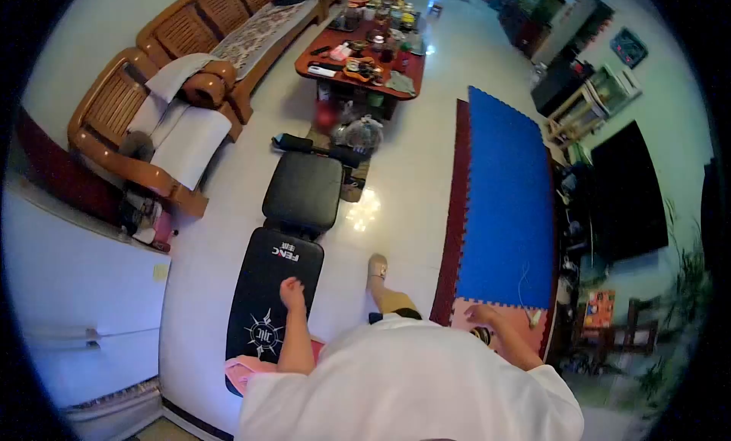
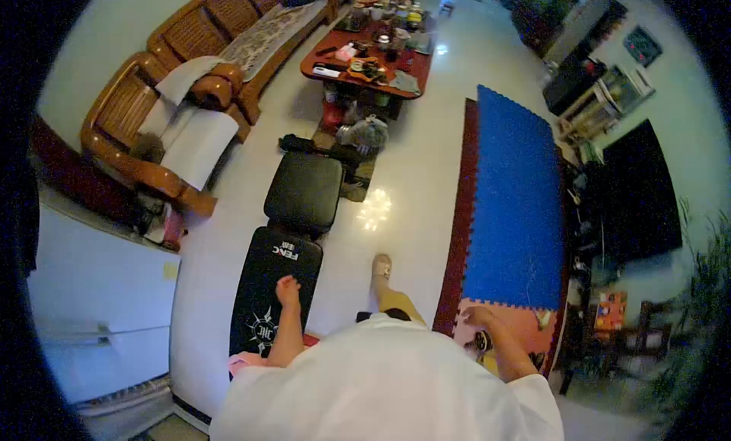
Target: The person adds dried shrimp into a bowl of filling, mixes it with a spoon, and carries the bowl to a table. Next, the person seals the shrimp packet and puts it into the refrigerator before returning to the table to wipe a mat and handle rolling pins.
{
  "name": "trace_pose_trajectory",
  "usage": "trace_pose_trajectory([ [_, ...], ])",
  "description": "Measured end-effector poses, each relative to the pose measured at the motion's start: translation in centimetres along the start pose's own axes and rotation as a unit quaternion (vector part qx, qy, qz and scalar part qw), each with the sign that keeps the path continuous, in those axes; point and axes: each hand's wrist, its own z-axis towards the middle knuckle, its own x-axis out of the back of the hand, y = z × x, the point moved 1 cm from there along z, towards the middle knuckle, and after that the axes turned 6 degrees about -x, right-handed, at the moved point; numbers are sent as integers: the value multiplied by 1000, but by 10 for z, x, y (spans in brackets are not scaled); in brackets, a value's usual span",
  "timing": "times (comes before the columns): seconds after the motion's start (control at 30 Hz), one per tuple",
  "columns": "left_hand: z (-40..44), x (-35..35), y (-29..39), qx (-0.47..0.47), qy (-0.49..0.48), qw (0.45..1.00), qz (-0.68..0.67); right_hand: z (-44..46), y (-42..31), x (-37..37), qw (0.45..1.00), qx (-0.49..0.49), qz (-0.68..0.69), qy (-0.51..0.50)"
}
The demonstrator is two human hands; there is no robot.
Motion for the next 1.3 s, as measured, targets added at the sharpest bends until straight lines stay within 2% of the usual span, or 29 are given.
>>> trace_pose_trajectory([
  [0.03, 18, -27, -1, 25, -23, 999, 4, 20, 6, 25, 1000, 11, -10, -5],
  [0.1, 38, -79, 8, 27, -9, 998, 47, 67, 21, 83, 1000, -8, -7, -20],
  [0.13, 43, -88, 5, 27, -3, 998, 51, 88, 27, 105, 994, 61, -67, 58],
  [0.17, 51, -99, 3, 44, -2, 998, 39, 107, 36, 122, 994, 65, -66, 56],
  [0.23, 78, -125, -23, 50, 5, 999, -18, 112, -14, 224, 993, 47, -85, 65],
  [0.27, 76, -131, -11, 109, 35, 993, -28, 133, -20, 255, 993, 49, -86, 62],
  [0.3, 82, -125, -19, 208, 40, 962, -171, 152, -22, 284, 994, 70, -55, 64],
  [0.33, 89, -121, -44, 127, -21, 990, 54, 170, -25, 311, 994, 90, -24, 65],
  [0.37, 81, -117, -16, 182, -68, 972, -128, 183, -36, 341, 994, 91, -23, 63],
  [0.4, 81, -116, -16, 200, -53, 977, -52, 191, -53, 373, 991, 107, -28, 79],
  [0.47, 77, -125, -30, 283, -16, 953, 108, 226, -73, 420, 986, 127, -33, 100],
  [0.57, 85, -160, -36, 376, -28, 907, 187, 295, -69, 465, 988, 119, -32, 90],
  [0.63, 119, -226, -21, 400, -59, 889, 214, 375, -38, 486, 979, 173, -24, 107],
  [0.67, 135, -261, -15, 397, -87, 886, 224, 386, -26, 496, 985, 155, -14, 75],
  [0.77, 203, -403, 28, 341, -177, 892, 237, 395, -15, 545, 990, 138, -21, -22],
  [0.8, 222, -457, 49, 323, -203, 896, 226, 401, -5, 562, 995, 86, 13, -42],
  [0.83, 242, -513, 74, 306, -224, 902, 206, 416, 18, 567, 995, 90, 16, -47],
  [0.87, 262, -567, 103, 314, -265, 902, 133, 434, 48, 572, 991, 75, 108, -9],
  [0.9, 264, -633, 170, 274, -305, 900, 146, 455, 73, 584, 978, 59, 196, 28],
  [0.93, 258, -682, 221, 235, -342, 896, 157, 463, 86, 602, 981, 34, 184, 50],
  [1.0, 297, -751, 189, 174, -350, 902, 184, 497, 129, 628, 983, 15, 167, 68],
  [1.03, 308, -784, 192, 174, -344, 904, 185, 534, 174, 621, 989, -6, 140, 49],
  [1.1, 329, -855, 203, 98, -411, 849, 316, 575, 211, 646, 993, -28, 114, 30],
  [1.13, 329, -889, 208, 98, -412, 849, 316, 583, 222, 670, 994, -38, 102, 14],
  [1.2, 332, -960, 230, -45, -422, 827, 369, 622, 244, 734, 995, -48, 89, 7],
  [1.23, 326, -992, 247, -40, -423, 825, 372, 650, 258, 751, 991, -47, 121, 33],
  [1.27, 318, -1028, 273, -97, -422, 827, 359, 667, 270, 767, 986, -47, 152, 56],
  [1.3, 317, -1067, 298, -157, -418, 827, 342, 665, 252, 819, 991, -22, 98, 90],
])
